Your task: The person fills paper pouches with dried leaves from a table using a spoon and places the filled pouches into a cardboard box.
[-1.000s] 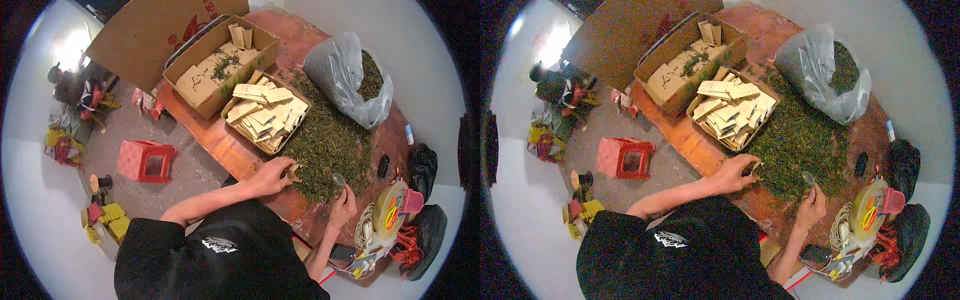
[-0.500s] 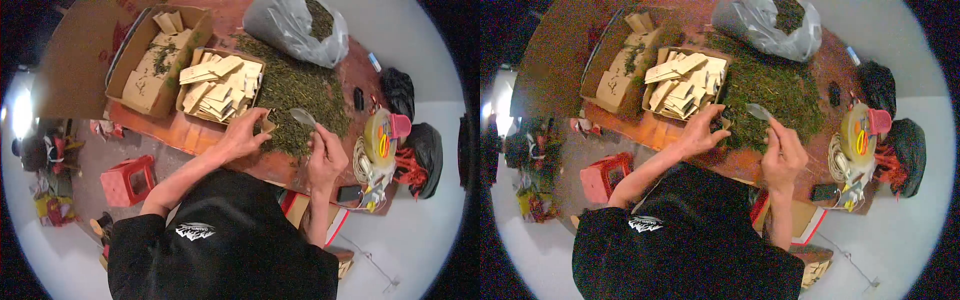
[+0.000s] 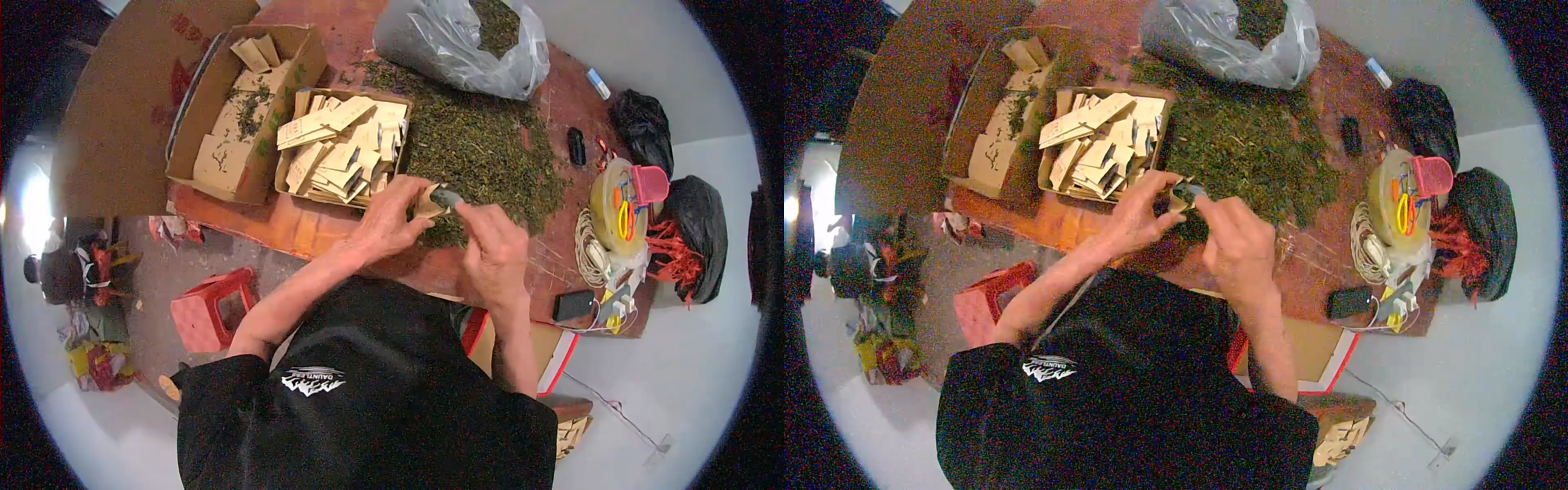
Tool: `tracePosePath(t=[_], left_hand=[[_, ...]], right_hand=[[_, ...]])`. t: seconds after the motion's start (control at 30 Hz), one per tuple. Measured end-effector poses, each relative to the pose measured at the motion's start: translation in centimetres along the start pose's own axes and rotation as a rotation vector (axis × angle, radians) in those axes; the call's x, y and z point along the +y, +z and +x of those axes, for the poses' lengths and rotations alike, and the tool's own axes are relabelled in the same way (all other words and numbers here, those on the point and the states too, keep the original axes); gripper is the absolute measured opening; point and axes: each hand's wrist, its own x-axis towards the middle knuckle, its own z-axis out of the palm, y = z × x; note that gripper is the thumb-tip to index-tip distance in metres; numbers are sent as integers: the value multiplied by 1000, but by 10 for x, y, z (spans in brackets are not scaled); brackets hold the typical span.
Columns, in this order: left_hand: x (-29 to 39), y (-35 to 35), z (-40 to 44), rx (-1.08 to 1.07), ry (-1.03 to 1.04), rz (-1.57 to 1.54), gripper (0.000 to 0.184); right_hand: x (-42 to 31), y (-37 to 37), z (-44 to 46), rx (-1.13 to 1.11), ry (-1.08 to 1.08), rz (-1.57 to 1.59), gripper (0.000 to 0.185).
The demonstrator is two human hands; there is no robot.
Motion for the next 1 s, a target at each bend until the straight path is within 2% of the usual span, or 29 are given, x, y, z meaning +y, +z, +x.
tracePosePath(t=[0.1,0.2,0.3,0.43,0.5,0.53,0.67,0.77,0.83,0.9,1.0], left_hand=[[-11,5,-3,8,25,22,61],[-13,4,-5,-1,25,1,60],[-3,-5,-5,23,-13,-23,62],[2,-24,-2,84,-1,20,62],[8,-44,-2,120,-2,18,63],[12,-57,-1,117,-81,-26,62],[13,-108,4,325,-68,50,60],[10,-161,15,414,-139,86,64],[-14,-190,24,476,-230,-56,63],[-51,-217,37,537,-164,-113,53],[-93,-254,57,548,-259,132,44]], right_hand=[[-4,-1,3,-57,-17,-18,43],[0,-5,1,44,-27,19,40],[-6,-19,1,139,34,-78,32],[6,-14,-1,286,135,66,23],[8,-10,1,318,153,96,23],[9,-8,1,309,167,101,23],[16,2,-4,273,225,100,24],[19,9,-5,274,269,108,25],[22,14,-7,272,290,102,24],[28,18,-11,258,300,77,22],[32,23,-15,231,318,7,22]])
